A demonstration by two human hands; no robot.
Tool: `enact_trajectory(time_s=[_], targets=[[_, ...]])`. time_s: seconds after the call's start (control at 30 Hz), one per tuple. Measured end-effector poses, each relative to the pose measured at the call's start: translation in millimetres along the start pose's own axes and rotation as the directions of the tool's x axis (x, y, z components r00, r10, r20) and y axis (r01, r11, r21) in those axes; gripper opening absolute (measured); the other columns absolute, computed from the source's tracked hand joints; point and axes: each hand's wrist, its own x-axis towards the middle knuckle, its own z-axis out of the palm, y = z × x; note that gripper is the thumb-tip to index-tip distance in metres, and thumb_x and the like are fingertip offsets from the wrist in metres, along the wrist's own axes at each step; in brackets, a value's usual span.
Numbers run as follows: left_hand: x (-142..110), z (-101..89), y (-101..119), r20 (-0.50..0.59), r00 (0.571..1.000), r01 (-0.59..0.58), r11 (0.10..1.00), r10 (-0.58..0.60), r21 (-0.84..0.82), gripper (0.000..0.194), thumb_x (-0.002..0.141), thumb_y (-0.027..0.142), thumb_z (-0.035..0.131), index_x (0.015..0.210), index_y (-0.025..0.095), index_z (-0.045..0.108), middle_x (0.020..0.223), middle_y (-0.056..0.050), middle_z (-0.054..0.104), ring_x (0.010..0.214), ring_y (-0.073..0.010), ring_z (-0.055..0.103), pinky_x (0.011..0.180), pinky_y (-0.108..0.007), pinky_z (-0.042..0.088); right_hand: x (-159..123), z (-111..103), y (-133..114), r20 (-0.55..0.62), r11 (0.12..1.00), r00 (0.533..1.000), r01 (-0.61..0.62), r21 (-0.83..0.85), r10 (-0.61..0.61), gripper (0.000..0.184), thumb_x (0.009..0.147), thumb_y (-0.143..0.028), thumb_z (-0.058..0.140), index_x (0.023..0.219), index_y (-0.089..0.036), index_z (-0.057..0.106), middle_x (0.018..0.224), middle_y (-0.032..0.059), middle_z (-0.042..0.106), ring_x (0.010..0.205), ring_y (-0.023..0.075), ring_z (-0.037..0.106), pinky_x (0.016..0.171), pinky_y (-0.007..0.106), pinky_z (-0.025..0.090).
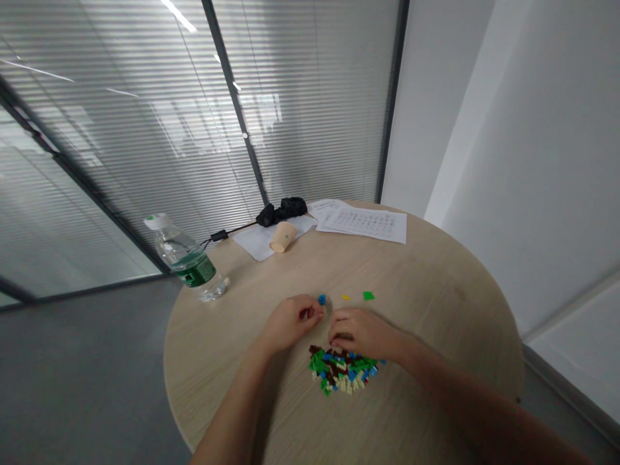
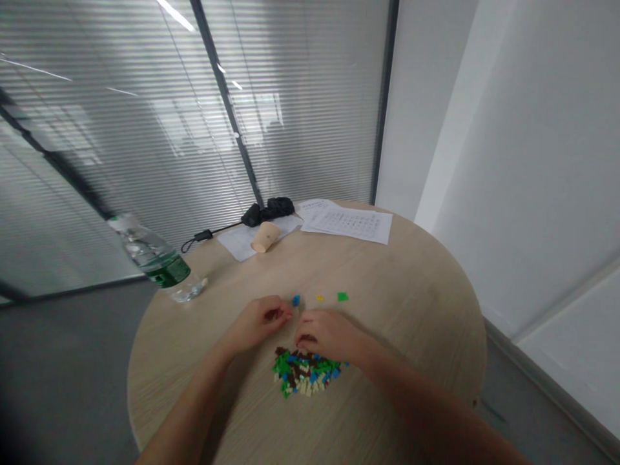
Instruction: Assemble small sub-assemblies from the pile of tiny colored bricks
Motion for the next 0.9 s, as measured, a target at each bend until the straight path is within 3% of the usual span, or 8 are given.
enact_trajectory(time_s=[0.13, 0.27, 0.47, 0.63, 0.73, 0.9], targets=[[-1.1, -1.4, 5.0, -0.013, 1.000, -0.024, 0.997, 0.023, -0.076, 0.016, 0.079, 0.021, 0.050, 0.079, 0.016, 0.065, 0.072, 0.000, 0.059, 0.065, -0.0109, 0.050, 0.060, -0.021, 0.036, 0.5, -2.7, -2.4, -0.105, 0.977, 0.986, -0.111, 0.182, 0.131, 0.009, 0.083, -0.018, 0.059, 0.082, -0.016, 0.067, 0.081, 0.0030, 0.064, 0.075, 0.0137, 0.056, 0.069, 0.025, 0.042], [-2.7, -2.7, 12.4, -0.019, 0.997, -0.080, 0.987, 0.078, -0.143, 0.011, 0.073, 0.016, 0.055, 0.077, 0.016, 0.066, 0.069, 0.001, 0.055, 0.064, -0.0100, 0.048, 0.058, -0.020, 0.035, 2.5, -2.0, 0.1, -0.072, 0.834, 0.938, -0.265, 0.483, 0.340, 0.011, 0.082, -0.020, 0.056, 0.081, -0.015, 0.065, 0.071, 0.0000, 0.060, 0.061, 0.0100, 0.049, 0.055, 0.021, 0.035], [-2.0, 1.7, 18.3, -0.033, 0.992, -0.122, 0.968, 0.118, -0.217, 0.009, 0.072, 0.018, 0.058, 0.077, 0.015, 0.066, 0.065, 0.002, 0.051, 0.060, -0.0091, 0.045, 0.056, -0.019, 0.034, 4.1, -5.5, 0.3, 0.075, 0.625, 0.918, -0.323, 0.711, 0.389, 0.022, 0.079, -0.035, 0.058, 0.072, -0.014, 0.058, 0.056, -0.0054, 0.043, 0.050, 0.0068, 0.035, 0.047, 0.021, 0.025], [-1.0, 1.8, 18.0, -0.036, 0.994, -0.107, 0.975, 0.102, -0.196, 0.010, 0.074, 0.019, 0.056, 0.075, 0.015, 0.065, 0.064, 0.002, 0.052, 0.060, -0.0095, 0.046, 0.055, -0.020, 0.034, 2.8, -5.7, 1.3, 0.108, 0.565, 0.899, -0.356, 0.744, 0.424, 0.034, 0.074, -0.048, 0.060, 0.073, -0.014, 0.060, 0.054, -0.0053, 0.043, 0.049, 0.0073, 0.037, 0.046, 0.021, 0.027], [-2.5, -9.7, 7.3, -0.074, 0.996, -0.047, 0.995, 0.040, -0.084, 0.012, 0.075, 0.021, 0.055, 0.078, 0.016, 0.065, 0.067, 0.001, 0.055, 0.061, -0.0106, 0.048, 0.057, -0.021, 0.036, 2.6, -6.3, 5.1, 0.062, 0.547, 0.876, -0.353, 0.759, 0.479, 0.034, 0.074, -0.047, 0.060, 0.079, -0.014, 0.063, 0.061, -0.0026, 0.051, 0.052, 0.0077, 0.041, 0.049, 0.021, 0.031], [-8.1, -31.3, -17.4, -0.204, 0.962, 0.228, 0.945, -0.182, 0.235, 0.014, 0.078, 0.026, 0.054, 0.077, 0.017, 0.065, 0.075, -0.002, 0.062, 0.068, -0.0150, 0.054, 0.061, -0.025, 0.036, 1.9, -10.0, 10.3, 0.038, 0.485, 0.835, -0.355, 0.800, 0.549, 0.032, 0.074, -0.035, 0.061, 0.099, -0.016, 0.065, 0.072, -0.0001, 0.059, 0.053, 0.0071, 0.043, 0.050, 0.020, 0.034]])
